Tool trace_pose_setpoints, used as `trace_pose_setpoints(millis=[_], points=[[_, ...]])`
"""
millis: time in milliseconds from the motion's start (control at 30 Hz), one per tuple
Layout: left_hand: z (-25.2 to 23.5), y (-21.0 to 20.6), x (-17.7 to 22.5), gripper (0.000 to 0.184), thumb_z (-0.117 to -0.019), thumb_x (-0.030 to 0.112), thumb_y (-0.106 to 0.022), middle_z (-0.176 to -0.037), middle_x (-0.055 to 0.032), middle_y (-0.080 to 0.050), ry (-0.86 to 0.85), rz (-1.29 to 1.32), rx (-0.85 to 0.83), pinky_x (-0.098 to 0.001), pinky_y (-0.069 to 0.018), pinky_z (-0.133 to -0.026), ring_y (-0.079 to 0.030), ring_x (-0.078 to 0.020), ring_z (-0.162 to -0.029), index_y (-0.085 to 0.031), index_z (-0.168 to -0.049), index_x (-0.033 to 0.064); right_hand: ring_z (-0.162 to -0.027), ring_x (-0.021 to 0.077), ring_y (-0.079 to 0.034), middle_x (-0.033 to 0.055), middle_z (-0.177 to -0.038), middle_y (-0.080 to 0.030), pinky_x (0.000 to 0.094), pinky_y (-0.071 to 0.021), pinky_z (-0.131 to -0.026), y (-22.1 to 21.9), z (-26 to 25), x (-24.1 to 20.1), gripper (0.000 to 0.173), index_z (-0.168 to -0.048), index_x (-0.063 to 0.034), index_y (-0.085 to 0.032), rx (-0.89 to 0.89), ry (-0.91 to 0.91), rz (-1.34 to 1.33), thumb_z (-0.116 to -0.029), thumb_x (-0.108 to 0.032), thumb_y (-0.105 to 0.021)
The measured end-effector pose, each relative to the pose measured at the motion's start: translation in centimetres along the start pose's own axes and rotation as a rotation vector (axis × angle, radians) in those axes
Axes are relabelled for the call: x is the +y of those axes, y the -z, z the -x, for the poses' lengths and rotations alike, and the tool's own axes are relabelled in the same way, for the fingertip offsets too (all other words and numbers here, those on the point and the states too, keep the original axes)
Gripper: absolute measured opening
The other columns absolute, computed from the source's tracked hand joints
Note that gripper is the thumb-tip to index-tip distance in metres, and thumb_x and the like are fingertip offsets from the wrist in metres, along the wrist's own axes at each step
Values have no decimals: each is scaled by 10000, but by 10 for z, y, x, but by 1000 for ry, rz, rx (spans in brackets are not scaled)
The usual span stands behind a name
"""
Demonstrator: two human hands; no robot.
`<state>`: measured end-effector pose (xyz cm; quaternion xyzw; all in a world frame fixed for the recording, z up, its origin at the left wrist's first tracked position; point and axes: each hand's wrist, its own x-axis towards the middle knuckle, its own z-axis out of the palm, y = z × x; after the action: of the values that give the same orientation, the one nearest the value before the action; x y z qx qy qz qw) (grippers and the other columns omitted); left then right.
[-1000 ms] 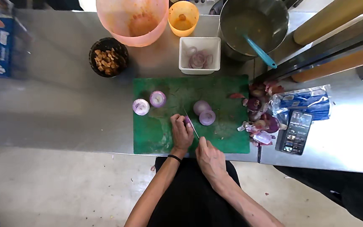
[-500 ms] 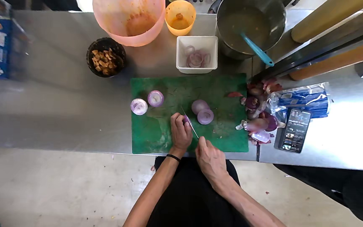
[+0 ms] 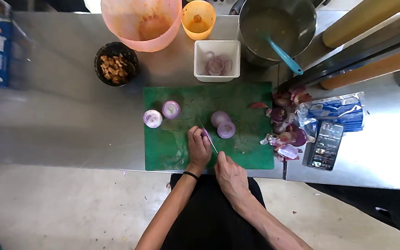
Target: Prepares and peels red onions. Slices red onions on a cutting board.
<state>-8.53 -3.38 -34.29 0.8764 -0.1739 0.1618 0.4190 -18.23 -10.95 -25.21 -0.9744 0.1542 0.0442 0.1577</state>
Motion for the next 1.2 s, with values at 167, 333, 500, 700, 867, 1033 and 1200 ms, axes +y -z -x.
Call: trace_pose_setpoints(millis=[167,333,500,700,867,1033,1200], points=[[5,8,4,264,-1058,185,-362,-1221,-200,-516,34,-4,-82,-322,-491,-1012,-556,-258,-1197,-520,-1126,-14,-537,274,-645,93,-696,-618,398,-509,-439,3,-1,2,63,-951,-66,-656,-36,9,2,-930,-125,-655],[5,9,4,269,-1052,185,-369,-1246,-207,-516,94,33,-98,-318,-483,-1024,-551,-255,-1218,-518,-1139,-21,-536,277,-648,92,-686,-621,402,-511,-444,5,-6,-3,73,-962,-63,-658,-67,11,-15,-932,-129,-657],[7,12,4,289,-1052,188,-378,-1255,-218,-514,60,53,-108,-315,-495,-1011,-559,-255,-1211,-514,-1160,-42,-534,274,-648,89,-684,-618,401,-513,-444,8,-10,0,70,-953,-62,-652,-96,15,-4,-935,-130,-649],[-2,0,0,302,-1055,235,-335,-1117,-182,-559,35,27,-28,-279,-504,-949,-603,-222,-1062,-523,-1093,2,-518,279,-638,91,-660,-603,404,-500,-434,8,-16,4,56,-943,-58,-638,-93,64,-19,-928,-110,-650],[-1,3,2,325,-1062,250,-346,-1137,-197,-565,37,41,-46,-294,-506,-967,-606,-239,-1092,-535,-1107,-11,-548,305,-656,110,-682,-625,431,-519,-461,8,-24,2,83,-995,-47,-645,-137,52,-40,-941,-110,-656],[-3,-1,0,315,-1067,228,-336,-1119,-196,-568,43,57,-11,-290,-498,-977,-604,-234,-1090,-535,-1089,-15,-566,316,-666,125,-697,-638,444,-526,-475,10,-28,-3,91,-1012,-33,-648,-150,28,-43,-946,-95,-662],[-1,7,2,356,-1077,250,-323,-1206,-208,-544,45,85,-36,-313,-464,-1041,-563,-251,-1192,-535,-1148,-28,-705,345,-715,144,-785,-686,475,-567,-592,40,-41,-21,160,-1129,-41,-628,-348,-42,24,-1010,-143,-597]])
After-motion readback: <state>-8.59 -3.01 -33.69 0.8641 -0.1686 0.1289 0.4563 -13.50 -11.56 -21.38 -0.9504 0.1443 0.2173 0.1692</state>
